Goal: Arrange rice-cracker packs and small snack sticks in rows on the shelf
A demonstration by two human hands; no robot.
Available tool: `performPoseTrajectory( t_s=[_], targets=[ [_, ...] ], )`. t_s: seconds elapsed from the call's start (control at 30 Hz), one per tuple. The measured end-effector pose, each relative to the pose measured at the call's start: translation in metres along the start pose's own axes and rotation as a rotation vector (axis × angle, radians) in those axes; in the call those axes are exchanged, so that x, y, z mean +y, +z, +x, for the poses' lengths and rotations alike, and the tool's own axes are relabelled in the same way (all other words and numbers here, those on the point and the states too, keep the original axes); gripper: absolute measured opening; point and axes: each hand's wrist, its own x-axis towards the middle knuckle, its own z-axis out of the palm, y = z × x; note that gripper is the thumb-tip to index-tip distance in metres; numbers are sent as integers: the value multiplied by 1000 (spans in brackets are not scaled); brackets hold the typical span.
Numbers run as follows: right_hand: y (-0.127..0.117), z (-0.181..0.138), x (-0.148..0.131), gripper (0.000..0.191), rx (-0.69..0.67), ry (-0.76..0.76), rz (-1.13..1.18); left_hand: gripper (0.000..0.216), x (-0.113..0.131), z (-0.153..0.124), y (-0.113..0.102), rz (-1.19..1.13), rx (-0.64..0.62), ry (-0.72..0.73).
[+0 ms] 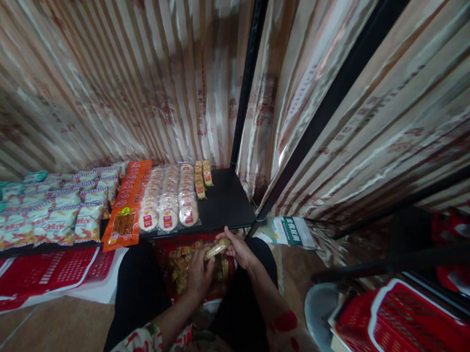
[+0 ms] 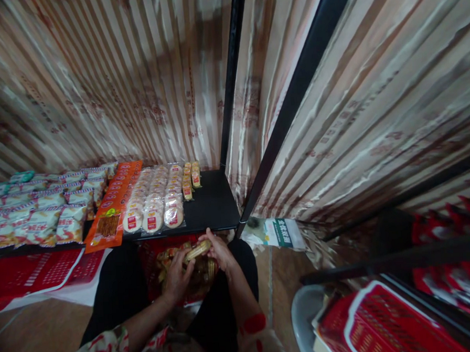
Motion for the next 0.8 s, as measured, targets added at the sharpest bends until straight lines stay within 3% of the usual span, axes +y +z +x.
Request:
performPoseTrajectory(
  t_s=[0.27, 0.8],
  targets=[
    [8, 1, 0, 45, 79, -7, 225, 34, -3, 6, 8, -13, 60, -23],
    [10, 2, -7, 41, 170, -47, 314, 33, 17, 16, 7, -90, 30, -128]
  ],
)
